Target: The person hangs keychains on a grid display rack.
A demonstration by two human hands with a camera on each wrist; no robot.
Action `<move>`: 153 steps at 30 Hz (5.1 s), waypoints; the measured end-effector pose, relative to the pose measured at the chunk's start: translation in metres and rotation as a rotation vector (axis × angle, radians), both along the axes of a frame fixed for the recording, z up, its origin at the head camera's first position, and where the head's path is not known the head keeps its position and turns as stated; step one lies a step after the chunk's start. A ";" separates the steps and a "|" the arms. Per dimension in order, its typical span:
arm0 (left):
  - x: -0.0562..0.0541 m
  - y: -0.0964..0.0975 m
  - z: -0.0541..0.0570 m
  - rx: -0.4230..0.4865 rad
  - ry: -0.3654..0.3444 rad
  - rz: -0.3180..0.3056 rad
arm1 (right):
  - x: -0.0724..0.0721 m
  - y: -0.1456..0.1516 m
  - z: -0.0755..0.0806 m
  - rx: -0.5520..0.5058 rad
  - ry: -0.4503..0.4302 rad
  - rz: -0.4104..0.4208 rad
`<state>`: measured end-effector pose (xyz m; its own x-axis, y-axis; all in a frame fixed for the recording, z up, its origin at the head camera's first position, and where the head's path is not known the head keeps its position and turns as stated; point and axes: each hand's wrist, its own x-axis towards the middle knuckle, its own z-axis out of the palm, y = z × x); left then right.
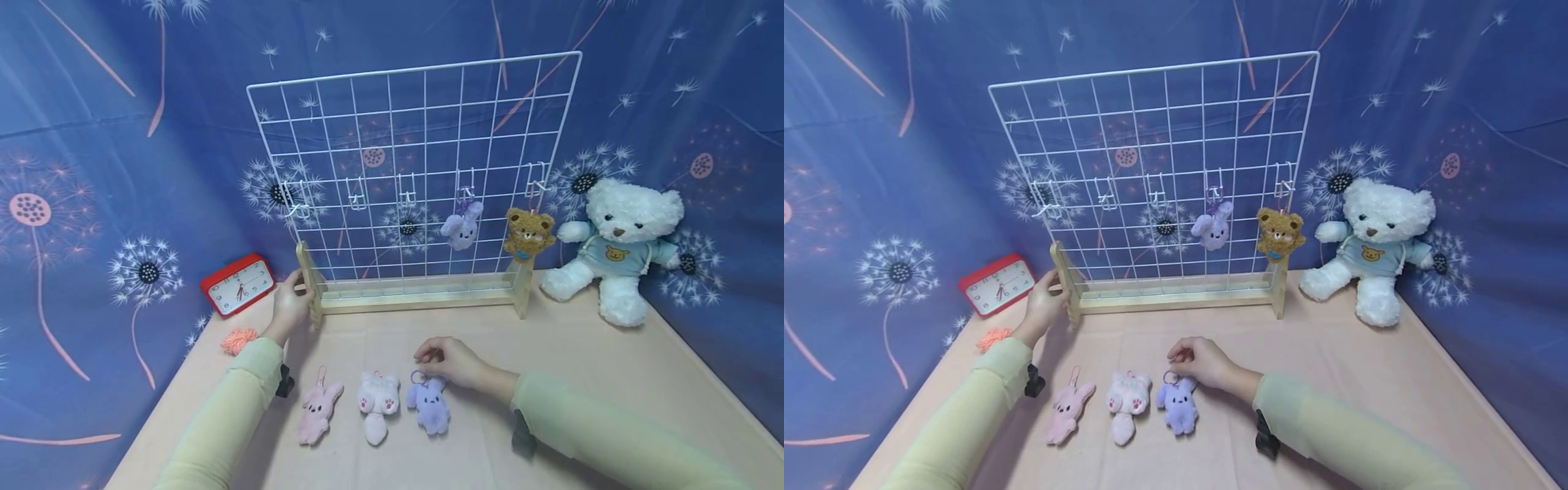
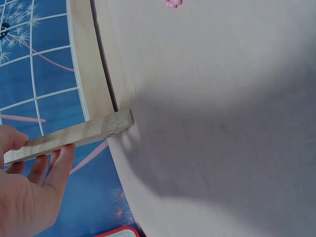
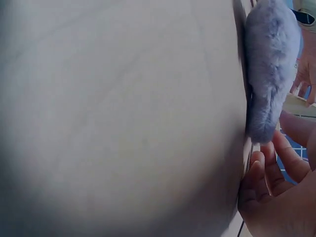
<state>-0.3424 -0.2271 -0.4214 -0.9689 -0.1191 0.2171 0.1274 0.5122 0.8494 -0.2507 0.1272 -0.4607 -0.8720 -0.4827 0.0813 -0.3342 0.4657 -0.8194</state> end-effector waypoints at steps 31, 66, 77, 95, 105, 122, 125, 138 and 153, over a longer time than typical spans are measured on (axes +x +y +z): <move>0.000 0.000 0.001 0.000 0.016 0.004 | -0.003 -0.003 -0.005 0.165 0.026 0.042; 0.001 0.000 -0.001 0.006 0.015 -0.001 | -0.007 0.005 0.000 -0.074 -0.022 0.029; 0.002 0.001 0.001 0.006 0.016 0.002 | -0.008 0.006 0.008 -0.051 0.005 0.038; 0.001 0.000 0.002 0.000 0.009 0.004 | -0.014 0.006 0.029 -0.063 0.182 0.032; 0.002 0.000 0.000 0.018 -0.006 -0.005 | -0.013 0.005 0.043 -0.037 0.204 -0.025; 0.003 -0.001 -0.001 0.033 -0.021 -0.025 | -0.019 0.002 0.063 -0.046 0.243 -0.097; 0.003 -0.001 -0.001 0.034 -0.020 -0.024 | -0.020 -0.001 0.068 -0.035 0.246 -0.113; 0.004 -0.001 0.001 0.039 -0.013 -0.024 | -0.025 -0.008 0.094 -0.098 0.266 -0.125; 0.004 -0.001 0.000 0.036 -0.021 -0.022 | -0.032 -0.014 0.124 -0.131 0.376 -0.163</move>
<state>-0.3383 -0.2276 -0.4211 -0.9756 -0.1049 0.1926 0.1203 0.4784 0.8699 -0.2832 0.1133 -0.3364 -0.8341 -0.3053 0.4594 -0.5513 0.4370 -0.7106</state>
